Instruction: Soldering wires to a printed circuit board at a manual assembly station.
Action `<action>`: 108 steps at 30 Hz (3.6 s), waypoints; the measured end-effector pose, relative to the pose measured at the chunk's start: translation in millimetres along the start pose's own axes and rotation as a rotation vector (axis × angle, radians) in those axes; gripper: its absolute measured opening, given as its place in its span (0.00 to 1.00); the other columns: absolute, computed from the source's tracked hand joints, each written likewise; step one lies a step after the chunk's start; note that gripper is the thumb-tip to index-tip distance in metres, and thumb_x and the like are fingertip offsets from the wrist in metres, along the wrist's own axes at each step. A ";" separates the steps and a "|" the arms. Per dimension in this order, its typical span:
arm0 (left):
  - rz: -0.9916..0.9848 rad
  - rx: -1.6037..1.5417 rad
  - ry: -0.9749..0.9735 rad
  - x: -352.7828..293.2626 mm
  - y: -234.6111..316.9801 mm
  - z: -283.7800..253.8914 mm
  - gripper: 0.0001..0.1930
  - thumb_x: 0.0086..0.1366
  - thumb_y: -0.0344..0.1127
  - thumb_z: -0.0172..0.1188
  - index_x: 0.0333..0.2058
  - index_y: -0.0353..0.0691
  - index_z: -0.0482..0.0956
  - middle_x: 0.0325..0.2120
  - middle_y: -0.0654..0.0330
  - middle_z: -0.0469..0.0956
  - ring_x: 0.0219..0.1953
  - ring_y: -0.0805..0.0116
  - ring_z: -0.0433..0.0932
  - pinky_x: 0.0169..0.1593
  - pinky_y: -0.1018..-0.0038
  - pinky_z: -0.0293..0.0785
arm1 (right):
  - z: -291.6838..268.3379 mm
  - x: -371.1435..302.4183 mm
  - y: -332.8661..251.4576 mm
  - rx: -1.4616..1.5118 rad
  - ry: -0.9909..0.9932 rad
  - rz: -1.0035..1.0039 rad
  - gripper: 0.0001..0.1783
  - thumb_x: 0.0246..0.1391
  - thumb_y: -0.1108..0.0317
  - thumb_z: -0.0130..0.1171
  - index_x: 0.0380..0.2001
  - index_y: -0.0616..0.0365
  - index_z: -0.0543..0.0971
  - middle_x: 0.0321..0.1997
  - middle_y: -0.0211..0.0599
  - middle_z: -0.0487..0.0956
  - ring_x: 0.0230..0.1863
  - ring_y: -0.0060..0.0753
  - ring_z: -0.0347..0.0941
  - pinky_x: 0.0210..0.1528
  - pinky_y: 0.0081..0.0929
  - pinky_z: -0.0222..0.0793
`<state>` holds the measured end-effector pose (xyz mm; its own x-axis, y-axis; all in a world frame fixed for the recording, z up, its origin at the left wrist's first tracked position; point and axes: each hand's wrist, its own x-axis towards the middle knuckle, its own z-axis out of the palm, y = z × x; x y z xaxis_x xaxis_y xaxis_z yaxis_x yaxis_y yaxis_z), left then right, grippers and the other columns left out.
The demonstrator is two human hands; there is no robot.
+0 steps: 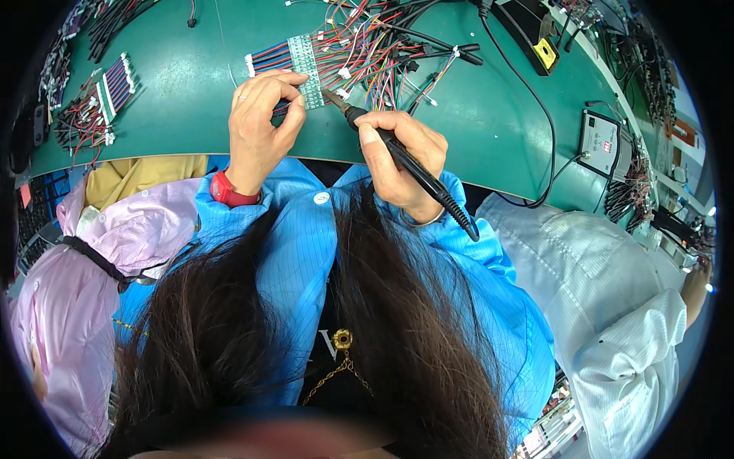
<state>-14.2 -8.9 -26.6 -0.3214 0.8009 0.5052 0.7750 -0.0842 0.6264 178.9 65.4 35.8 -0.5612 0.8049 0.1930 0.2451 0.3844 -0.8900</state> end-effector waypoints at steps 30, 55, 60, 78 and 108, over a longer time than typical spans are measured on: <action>0.020 0.089 -0.016 -1.4 1.2 2.1 0.06 0.54 0.28 0.63 0.28 0.42 0.74 0.38 0.66 0.82 0.46 0.63 0.78 0.51 0.64 0.68 | 1.3 -0.7 10.0 0.002 -0.011 -0.074 0.06 0.48 0.78 0.62 0.32 0.66 0.82 0.23 0.40 0.80 0.20 0.27 0.74 0.24 0.23 0.67; -0.029 0.020 -0.059 -6.5 -3.0 -2.1 0.04 0.58 0.29 0.65 0.30 0.41 0.78 0.41 0.63 0.83 0.46 0.63 0.79 0.53 0.66 0.67 | 0.4 -5.7 8.9 0.015 0.003 -0.061 0.06 0.47 0.78 0.61 0.31 0.66 0.82 0.24 0.41 0.81 0.22 0.31 0.77 0.26 0.25 0.70; -0.002 0.016 -0.020 2.3 -1.2 0.2 0.05 0.56 0.28 0.64 0.29 0.42 0.76 0.38 0.64 0.82 0.44 0.62 0.79 0.51 0.64 0.69 | -4.2 -0.6 6.7 0.010 -0.015 -0.034 0.06 0.48 0.78 0.62 0.32 0.66 0.82 0.24 0.40 0.81 0.22 0.30 0.76 0.26 0.24 0.69; -0.044 -0.054 -0.007 -2.4 -2.3 0.3 0.04 0.56 0.29 0.64 0.28 0.41 0.77 0.38 0.63 0.83 0.43 0.61 0.80 0.51 0.64 0.71 | -11.5 2.3 0.5 -0.075 0.009 -0.398 0.06 0.44 0.79 0.63 0.29 0.65 0.81 0.20 0.42 0.79 0.17 0.37 0.73 0.21 0.29 0.66; -0.011 -0.130 0.109 -24.3 38.4 -35.1 0.07 0.51 0.26 0.72 0.29 0.43 0.83 0.18 0.65 0.73 0.19 0.66 0.71 0.24 0.70 0.64 | 2.6 -9.9 6.9 0.120 0.043 -0.284 0.07 0.52 0.78 0.63 0.35 0.64 0.79 0.29 0.40 0.78 0.26 0.31 0.69 0.30 0.27 0.66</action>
<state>4.3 -52.3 6.0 -0.3920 0.7337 0.5551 0.6966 -0.1575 0.7000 184.0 58.9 26.6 -0.5595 0.6924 0.4555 -0.0132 0.5421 -0.8402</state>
